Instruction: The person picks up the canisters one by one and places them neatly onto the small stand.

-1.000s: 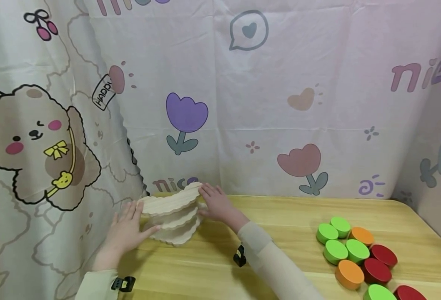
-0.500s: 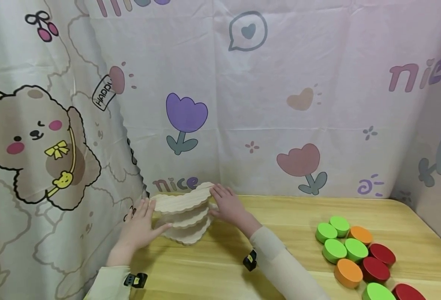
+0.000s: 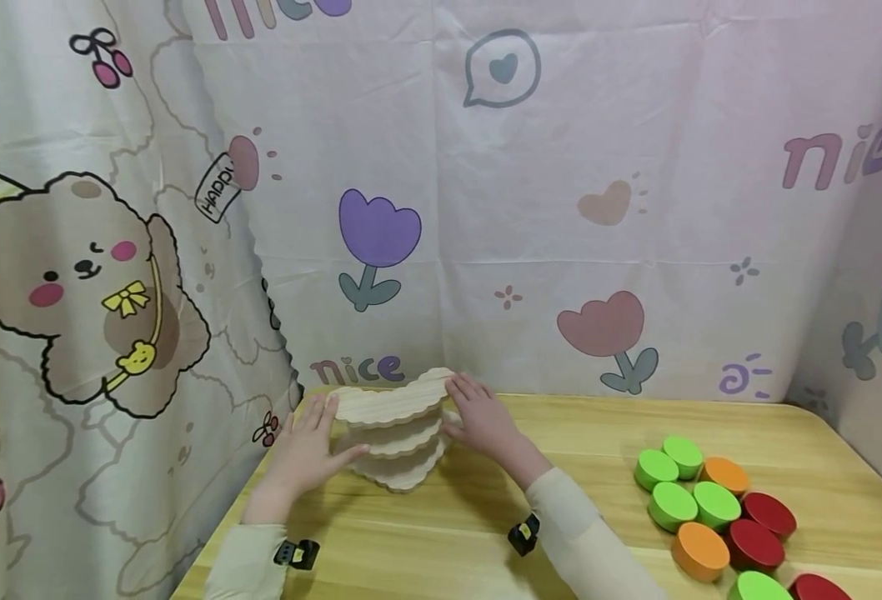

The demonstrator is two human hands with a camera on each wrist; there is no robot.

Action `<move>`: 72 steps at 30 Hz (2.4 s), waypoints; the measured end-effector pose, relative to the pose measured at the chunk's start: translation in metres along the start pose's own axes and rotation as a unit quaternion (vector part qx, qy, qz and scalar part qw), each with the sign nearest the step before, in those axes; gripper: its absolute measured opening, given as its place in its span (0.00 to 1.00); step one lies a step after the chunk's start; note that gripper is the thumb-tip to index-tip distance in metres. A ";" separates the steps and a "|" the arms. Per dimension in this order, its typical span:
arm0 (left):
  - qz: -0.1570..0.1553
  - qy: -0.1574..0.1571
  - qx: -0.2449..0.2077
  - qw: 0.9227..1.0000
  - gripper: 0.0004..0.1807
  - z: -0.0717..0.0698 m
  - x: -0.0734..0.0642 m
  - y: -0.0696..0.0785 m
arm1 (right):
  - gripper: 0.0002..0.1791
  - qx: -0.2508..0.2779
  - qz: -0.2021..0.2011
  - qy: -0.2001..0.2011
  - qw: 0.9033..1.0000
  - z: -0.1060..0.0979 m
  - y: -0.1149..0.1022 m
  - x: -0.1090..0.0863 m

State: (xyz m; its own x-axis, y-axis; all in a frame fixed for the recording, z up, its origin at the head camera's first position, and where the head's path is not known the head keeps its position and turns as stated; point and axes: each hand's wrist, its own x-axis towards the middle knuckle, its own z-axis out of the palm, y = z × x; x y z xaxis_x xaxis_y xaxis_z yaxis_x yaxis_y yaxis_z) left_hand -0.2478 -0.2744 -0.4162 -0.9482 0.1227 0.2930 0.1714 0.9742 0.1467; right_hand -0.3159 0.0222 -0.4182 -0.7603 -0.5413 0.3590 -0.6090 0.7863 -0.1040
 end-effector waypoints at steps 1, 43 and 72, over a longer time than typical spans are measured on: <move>0.001 -0.001 -0.002 1.000 0.58 0.001 0.001 0.001 | 0.42 0.003 0.001 0.004 1.000 -0.001 0.001 -0.002; 0.059 -0.065 -0.053 0.995 0.59 0.030 0.044 0.095 | 0.42 -0.009 0.094 0.068 0.993 -0.032 0.062 -0.090; 0.068 -0.086 -0.087 0.990 0.59 0.049 0.063 0.157 | 0.41 -0.007 0.152 0.065 0.986 -0.052 0.098 -0.135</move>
State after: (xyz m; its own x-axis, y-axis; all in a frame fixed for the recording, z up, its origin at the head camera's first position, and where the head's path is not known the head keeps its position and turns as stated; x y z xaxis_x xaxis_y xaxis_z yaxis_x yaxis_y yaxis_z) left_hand -0.2934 -0.1048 -0.4211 -0.9421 0.2952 0.1589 0.3299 0.9007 0.2828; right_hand -0.2613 0.1876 -0.4282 -0.8718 -0.2377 0.4283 -0.3530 0.9110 -0.2131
